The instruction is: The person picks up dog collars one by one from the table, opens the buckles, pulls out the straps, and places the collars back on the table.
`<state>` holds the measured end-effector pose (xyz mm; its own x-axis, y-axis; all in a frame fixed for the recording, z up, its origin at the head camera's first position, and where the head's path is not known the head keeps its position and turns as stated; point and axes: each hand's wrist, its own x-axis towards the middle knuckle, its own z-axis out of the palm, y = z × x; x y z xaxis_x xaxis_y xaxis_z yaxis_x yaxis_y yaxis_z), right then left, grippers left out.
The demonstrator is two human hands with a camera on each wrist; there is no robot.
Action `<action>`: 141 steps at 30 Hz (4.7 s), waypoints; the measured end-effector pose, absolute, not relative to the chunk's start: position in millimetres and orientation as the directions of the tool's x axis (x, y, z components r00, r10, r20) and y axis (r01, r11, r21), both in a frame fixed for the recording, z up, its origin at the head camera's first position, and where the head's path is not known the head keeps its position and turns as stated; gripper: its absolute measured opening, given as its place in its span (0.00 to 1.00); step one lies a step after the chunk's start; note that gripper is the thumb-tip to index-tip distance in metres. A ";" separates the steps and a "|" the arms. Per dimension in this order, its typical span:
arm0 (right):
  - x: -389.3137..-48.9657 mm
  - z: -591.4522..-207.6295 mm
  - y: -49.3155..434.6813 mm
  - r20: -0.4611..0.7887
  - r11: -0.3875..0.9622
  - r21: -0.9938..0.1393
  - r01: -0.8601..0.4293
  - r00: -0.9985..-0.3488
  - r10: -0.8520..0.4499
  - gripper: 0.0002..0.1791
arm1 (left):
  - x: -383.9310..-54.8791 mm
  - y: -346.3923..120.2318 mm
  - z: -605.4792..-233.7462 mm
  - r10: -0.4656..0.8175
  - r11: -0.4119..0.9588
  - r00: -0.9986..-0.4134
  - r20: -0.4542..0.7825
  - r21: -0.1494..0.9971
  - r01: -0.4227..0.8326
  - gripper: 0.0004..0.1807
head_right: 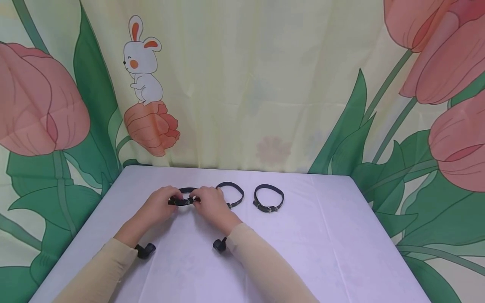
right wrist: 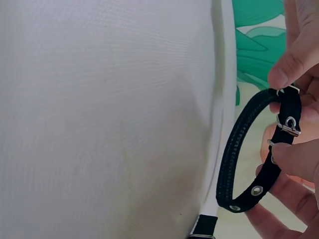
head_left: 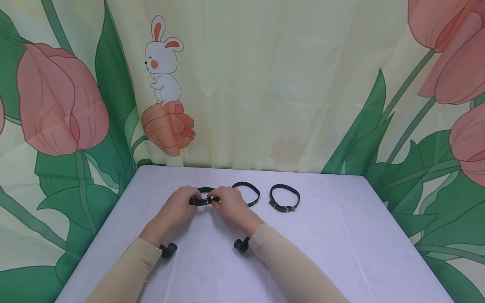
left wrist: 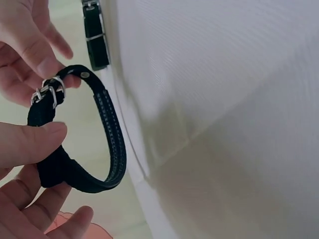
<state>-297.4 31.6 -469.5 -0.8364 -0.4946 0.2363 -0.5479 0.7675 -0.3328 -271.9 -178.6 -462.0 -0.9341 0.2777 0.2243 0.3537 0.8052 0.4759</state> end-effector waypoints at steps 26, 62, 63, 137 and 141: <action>-279.2 -450.2 52.2 0.297 0.645 -0.532 -0.549 -0.834 -0.466 0.14 | -257.5 -165.8 -449.3 0.260 0.765 -0.887 0.383 0.479 0.431 0.14; -255.7 -436.6 47.3 0.311 0.553 -0.706 -0.442 -0.895 -0.318 0.11 | -242.2 -150.6 -435.7 0.219 0.703 -0.872 0.438 0.549 0.452 0.13; -255.6 -436.8 47.2 0.312 0.557 -0.703 -0.441 -0.896 -0.316 0.11 | -241.8 -150.0 -435.4 0.219 0.701 -0.873 0.437 0.552 0.452 0.13; -249.5 -427.6 45.0 0.279 0.518 -0.769 -0.374 -0.926 -0.254 0.06 | -237.0 -143.2 -435.0 0.075 0.613 -0.910 0.407 0.701 0.365 0.12; -250.6 -426.4 45.7 0.275 0.508 -0.781 -0.365 -0.930 -0.246 0.06 | -236.3 -142.6 -434.7 0.059 0.613 -0.916 0.397 0.710 0.347 0.13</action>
<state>-250.6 45.7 -426.4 -0.9297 -0.2455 0.2745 -0.3646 0.5077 -0.7806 -236.3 -142.6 -434.7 -0.9161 0.0587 0.3967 0.3467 0.6130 0.7099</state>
